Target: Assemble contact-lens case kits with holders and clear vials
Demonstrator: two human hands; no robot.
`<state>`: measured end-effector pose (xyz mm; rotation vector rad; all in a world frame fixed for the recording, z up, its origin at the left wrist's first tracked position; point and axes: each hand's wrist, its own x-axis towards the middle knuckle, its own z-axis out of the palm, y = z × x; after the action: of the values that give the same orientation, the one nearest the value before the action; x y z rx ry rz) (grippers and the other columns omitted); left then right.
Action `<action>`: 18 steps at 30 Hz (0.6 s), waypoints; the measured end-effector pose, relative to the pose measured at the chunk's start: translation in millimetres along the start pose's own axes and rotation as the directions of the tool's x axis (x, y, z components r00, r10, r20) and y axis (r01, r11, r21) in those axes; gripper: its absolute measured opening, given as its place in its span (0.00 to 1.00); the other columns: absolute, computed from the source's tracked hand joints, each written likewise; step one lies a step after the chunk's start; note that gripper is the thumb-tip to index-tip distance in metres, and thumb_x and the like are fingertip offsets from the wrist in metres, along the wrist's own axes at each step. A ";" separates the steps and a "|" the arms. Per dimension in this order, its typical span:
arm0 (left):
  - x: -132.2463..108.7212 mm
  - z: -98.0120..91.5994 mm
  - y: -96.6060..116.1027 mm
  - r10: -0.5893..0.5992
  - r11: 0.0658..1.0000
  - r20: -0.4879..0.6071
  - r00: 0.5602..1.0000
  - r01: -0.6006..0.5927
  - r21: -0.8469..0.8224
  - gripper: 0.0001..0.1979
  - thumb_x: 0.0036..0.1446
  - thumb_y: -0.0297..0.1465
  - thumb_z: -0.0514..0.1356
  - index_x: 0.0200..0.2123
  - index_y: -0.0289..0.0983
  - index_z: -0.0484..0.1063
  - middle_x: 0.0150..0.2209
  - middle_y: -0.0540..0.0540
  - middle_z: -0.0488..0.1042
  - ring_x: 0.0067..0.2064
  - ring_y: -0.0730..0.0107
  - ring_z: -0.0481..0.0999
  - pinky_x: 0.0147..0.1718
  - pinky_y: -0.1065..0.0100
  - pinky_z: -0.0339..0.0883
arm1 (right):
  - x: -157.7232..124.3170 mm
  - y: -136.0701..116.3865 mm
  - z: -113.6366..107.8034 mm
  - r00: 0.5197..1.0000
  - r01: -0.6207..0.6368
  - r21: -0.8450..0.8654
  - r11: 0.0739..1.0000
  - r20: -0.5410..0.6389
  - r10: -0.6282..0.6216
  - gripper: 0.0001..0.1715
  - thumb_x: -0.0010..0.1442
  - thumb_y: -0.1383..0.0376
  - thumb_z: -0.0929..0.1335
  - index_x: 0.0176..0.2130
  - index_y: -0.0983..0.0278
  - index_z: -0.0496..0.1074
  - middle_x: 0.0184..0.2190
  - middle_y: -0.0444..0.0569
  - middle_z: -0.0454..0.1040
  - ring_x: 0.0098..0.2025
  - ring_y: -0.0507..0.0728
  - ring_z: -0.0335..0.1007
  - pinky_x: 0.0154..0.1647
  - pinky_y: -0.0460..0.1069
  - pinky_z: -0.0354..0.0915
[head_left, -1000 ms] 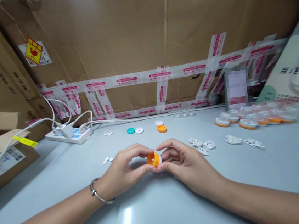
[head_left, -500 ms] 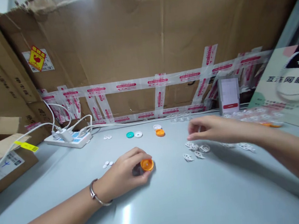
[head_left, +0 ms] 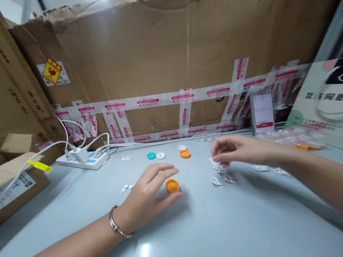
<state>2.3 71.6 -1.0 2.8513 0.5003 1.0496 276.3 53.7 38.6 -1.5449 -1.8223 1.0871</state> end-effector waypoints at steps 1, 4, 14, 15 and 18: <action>0.5 0.6 2.9 0.037 0.999 -0.009 0.999 -0.037 -0.010 0.18 0.55 0.29 0.58 0.49 0.35 0.62 0.45 0.39 0.68 0.47 0.63 0.69 0.45 0.60 0.68 | 0.4 -5.8 14.7 1.000 0.024 0.116 0.993 -0.003 -0.024 0.12 0.46 0.61 0.70 0.29 0.63 0.65 0.23 0.41 0.70 0.27 0.50 0.66 0.29 0.45 0.60; 1.0 3.1 10.2 0.106 0.992 0.012 0.994 -0.104 -0.070 0.15 0.56 0.25 0.56 0.48 0.34 0.63 0.42 0.39 0.70 0.43 0.67 0.71 0.41 0.66 0.70 | 1.0 -18.6 63.8 0.998 0.009 0.369 0.930 0.059 -0.033 0.17 0.43 0.58 0.72 0.27 0.64 0.64 0.20 0.40 0.68 0.23 0.48 0.65 0.28 0.45 0.61; -0.3 0.3 4.8 0.037 0.992 -0.017 0.999 -0.039 -0.123 0.08 0.57 0.21 0.53 0.39 0.33 0.68 0.32 0.43 0.72 0.33 0.71 0.72 0.32 0.70 0.69 | 0.7 6.0 -5.0 0.994 -0.099 -0.523 0.847 -0.091 0.060 0.10 0.51 0.58 0.64 0.30 0.62 0.68 0.31 0.47 0.73 0.34 0.55 0.68 0.34 0.48 0.61; -0.6 0.2 3.2 0.025 0.992 -0.016 1.000 -0.027 -0.120 0.08 0.58 0.21 0.52 0.39 0.33 0.68 0.31 0.43 0.72 0.32 0.72 0.72 0.31 0.70 0.69 | -0.6 13.8 -23.9 0.984 -0.174 -0.579 0.797 -0.141 0.112 0.09 0.49 0.60 0.66 0.28 0.64 0.68 0.29 0.49 0.72 0.33 0.57 0.68 0.32 0.49 0.61; -1.5 0.7 -0.4 0.011 0.994 -0.001 1.000 -0.011 -0.109 0.09 0.58 0.21 0.51 0.40 0.32 0.68 0.32 0.43 0.71 0.32 0.72 0.71 0.31 0.70 0.68 | -6.1 34.4 -59.5 0.956 -0.292 -0.629 0.720 -0.179 0.231 0.09 0.40 0.63 0.70 0.24 0.65 0.68 0.26 0.52 0.72 0.30 0.60 0.68 0.28 0.51 0.60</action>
<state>1.5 71.5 -2.5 2.7623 0.4145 1.0447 344.4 63.7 43.4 -2.2691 -2.0847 0.4660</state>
